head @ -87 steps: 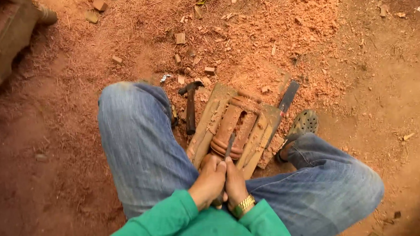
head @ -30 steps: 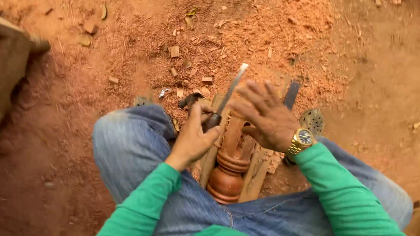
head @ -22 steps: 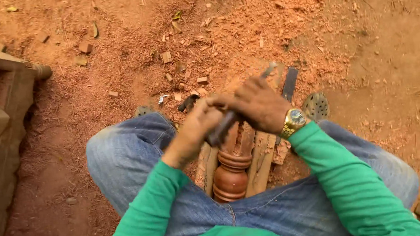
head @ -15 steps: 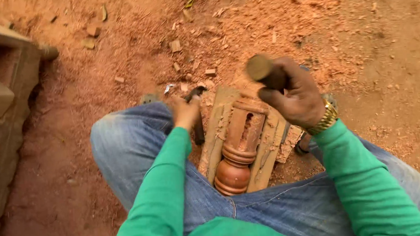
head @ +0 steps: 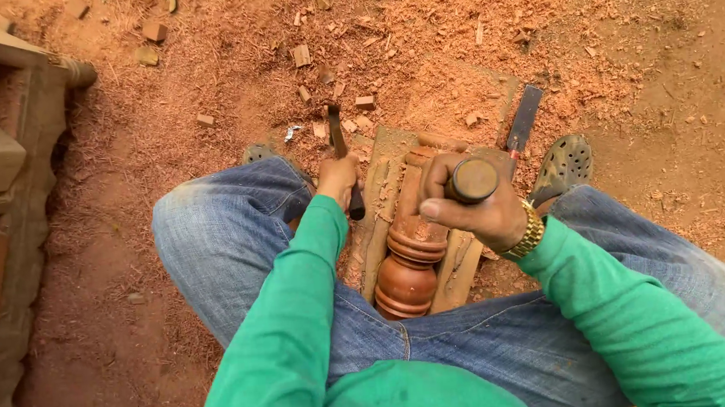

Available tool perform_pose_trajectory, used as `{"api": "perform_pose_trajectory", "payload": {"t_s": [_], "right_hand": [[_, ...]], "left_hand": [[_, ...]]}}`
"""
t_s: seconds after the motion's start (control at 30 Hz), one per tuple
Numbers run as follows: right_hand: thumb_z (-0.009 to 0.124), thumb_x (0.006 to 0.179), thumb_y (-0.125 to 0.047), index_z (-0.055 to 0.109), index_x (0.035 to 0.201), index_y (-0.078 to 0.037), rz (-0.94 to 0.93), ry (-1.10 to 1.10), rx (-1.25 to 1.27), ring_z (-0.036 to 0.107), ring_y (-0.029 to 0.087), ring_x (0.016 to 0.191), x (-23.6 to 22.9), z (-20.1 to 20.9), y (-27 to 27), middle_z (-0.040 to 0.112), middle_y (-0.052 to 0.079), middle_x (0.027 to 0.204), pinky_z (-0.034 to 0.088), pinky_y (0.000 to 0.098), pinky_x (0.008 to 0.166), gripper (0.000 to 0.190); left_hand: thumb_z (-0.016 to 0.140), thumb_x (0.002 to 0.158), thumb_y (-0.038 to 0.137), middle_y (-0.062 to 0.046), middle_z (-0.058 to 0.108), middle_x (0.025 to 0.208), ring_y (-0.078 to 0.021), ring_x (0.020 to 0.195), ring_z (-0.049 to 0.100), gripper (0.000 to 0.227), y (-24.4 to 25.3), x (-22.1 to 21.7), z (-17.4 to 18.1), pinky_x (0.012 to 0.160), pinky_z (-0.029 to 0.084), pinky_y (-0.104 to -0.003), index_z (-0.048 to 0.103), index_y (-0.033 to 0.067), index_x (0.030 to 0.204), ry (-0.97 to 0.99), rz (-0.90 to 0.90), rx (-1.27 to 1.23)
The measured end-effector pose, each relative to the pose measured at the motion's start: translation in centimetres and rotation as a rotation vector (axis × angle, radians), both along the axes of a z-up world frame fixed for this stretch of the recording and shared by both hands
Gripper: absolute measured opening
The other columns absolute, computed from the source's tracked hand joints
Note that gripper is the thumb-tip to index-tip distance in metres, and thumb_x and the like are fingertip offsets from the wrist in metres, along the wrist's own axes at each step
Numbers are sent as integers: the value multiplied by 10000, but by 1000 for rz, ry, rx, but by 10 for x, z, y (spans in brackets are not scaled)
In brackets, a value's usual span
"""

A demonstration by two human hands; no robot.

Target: Carve decorative patterns into a wooden pillar using a hammer and chisel.

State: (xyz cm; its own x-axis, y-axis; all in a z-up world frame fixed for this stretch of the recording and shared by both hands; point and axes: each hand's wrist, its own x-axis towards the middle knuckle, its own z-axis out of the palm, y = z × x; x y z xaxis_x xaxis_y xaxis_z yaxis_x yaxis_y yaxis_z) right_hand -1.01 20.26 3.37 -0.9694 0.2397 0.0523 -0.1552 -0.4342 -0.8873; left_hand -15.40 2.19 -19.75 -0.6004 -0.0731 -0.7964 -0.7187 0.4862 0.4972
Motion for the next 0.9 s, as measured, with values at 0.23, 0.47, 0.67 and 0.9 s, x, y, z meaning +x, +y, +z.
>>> {"api": "perform_pose_trajectory", "payload": {"t_s": [0.23,0.47,0.67,0.9], "right_hand": [[830,784,-145,601,684,-58,-13,5,308,535,129,565,11,12,-1,570,64,598,450,264,563,265],[829,799,-183,575,632,-67,-124,-17,176,532,91,469,13,9,-35,549,52,503,436,211,494,325],[729,895,-150,520,725,-115,-288,-136,270,543,127,581,35,0,-46,574,39,676,462,261,555,272],[717,898,-198,503,696,-111,-227,-160,239,501,120,519,34,-8,-41,527,17,597,423,258,484,307]], "left_hand": [[548,1033,232,-45,530,787,-103,602,578,458,-10,36,262,470,519,-228,407,-27,1383,337,-69,577],[583,1000,112,-91,560,682,-136,439,560,290,-61,66,362,408,469,-229,502,-19,1246,725,-241,639],[639,964,264,-1,569,700,-68,445,508,347,-105,83,362,429,427,-209,579,50,1229,566,-454,426],[776,832,365,48,582,667,-117,587,477,359,-201,108,266,582,438,-306,683,171,1120,645,-647,-170]]}}
